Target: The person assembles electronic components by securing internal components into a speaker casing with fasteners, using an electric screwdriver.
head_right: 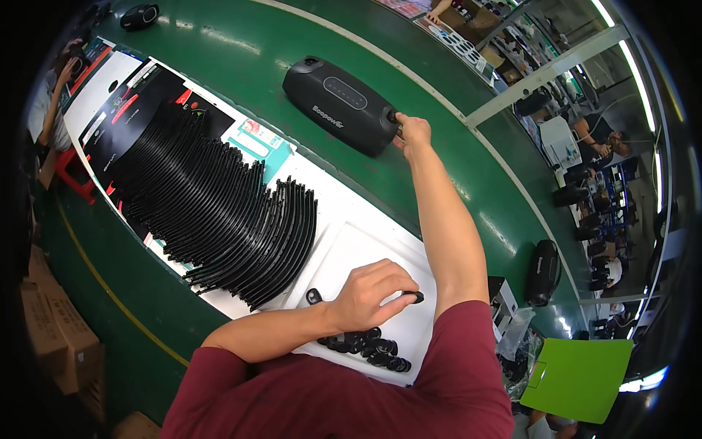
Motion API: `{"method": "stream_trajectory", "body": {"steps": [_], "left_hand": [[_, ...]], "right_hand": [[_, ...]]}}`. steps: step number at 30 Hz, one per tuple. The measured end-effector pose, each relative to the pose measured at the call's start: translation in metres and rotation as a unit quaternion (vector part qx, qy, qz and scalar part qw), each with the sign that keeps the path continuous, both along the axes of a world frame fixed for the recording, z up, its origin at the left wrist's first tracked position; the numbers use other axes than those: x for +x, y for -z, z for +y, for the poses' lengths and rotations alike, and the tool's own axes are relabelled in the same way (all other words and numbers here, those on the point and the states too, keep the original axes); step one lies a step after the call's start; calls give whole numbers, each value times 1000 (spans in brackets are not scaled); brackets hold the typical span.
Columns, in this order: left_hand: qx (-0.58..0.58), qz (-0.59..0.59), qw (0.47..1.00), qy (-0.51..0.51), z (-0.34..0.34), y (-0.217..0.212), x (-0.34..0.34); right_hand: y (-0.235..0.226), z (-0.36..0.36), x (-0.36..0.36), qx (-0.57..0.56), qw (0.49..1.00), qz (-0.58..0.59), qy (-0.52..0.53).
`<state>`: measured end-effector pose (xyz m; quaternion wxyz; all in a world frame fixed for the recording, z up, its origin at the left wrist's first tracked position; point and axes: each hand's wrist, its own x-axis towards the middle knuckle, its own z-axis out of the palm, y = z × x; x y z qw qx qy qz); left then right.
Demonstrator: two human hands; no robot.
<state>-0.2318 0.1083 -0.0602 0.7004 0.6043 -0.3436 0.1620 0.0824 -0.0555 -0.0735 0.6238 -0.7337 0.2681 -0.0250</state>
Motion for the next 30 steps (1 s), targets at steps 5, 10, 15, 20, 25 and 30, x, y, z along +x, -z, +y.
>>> {"method": "stream_trajectory", "body": {"steps": [5, 10, 15, 20, 25, 30], "left_hand": [[-10, 16, 1000, -3, -1, -1, -1], [-14, -1, 1000, -10, 2, -1, 2], [-3, -22, 999, -26, 29, -38, 0], [181, -133, 962, -152, 93, -70, 46], [180, 91, 957, -211, 134, -45, 185], [141, 188, 928, -290, 150, 17, 312]], "right_hand": [[1, -1, -5, 27, 998, 45, -23], [9, -4, -12, 83, 994, 77, -1], [17, -19, -24, 142, 988, 48, -31], [33, -35, -30, 100, 993, 43, -38], [43, -31, -40, -23, 998, -52, 19], [54, -22, -59, -125, 986, -104, 22]]}}
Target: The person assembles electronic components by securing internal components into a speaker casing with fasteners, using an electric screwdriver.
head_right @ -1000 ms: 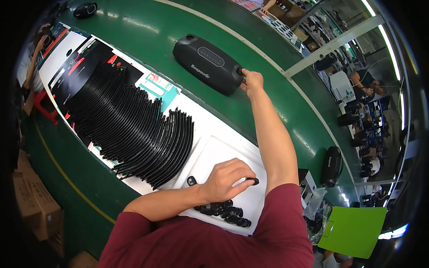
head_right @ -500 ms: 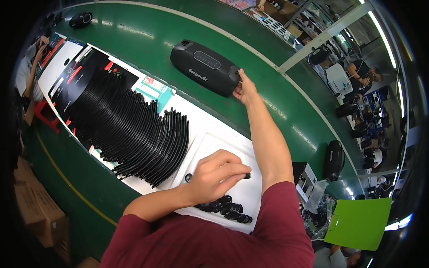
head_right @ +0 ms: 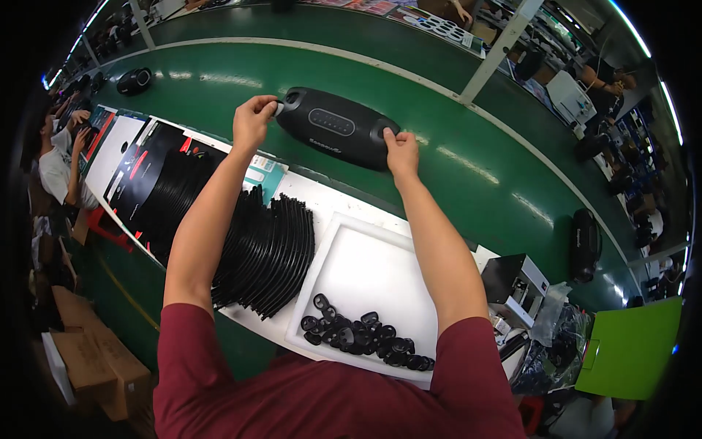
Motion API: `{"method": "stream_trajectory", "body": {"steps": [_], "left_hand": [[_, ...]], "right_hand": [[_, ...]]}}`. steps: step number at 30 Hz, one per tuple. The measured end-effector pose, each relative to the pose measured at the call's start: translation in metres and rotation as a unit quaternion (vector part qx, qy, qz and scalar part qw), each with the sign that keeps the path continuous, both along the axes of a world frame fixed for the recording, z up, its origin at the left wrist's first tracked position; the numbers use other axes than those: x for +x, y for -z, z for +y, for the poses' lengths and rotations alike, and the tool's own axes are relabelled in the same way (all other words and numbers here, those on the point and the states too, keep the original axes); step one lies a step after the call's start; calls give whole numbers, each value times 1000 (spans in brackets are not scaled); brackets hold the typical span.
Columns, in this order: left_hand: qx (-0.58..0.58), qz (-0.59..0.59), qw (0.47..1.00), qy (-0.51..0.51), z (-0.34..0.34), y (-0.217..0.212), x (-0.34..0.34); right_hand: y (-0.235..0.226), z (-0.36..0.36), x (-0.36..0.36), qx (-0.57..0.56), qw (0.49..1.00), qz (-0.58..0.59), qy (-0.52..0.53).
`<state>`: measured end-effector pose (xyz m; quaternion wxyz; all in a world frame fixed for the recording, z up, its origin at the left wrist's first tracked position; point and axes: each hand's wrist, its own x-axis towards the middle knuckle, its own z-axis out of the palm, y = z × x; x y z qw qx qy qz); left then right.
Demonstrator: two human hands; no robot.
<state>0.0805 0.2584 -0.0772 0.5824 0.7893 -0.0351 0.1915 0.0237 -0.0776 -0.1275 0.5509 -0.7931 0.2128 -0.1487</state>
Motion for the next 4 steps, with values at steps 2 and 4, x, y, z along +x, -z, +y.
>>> {"method": "stream_trajectory", "body": {"steps": [2, 4], "left_hand": [[13, 2, 1000, -17, -14, 4, 21], [26, 28, 998, -49, -28, 10, 34]], "right_hand": [[1, -3, -8, -35, 999, -5, 11], [4, -5, -12, -30, 999, -18, 3]]}}
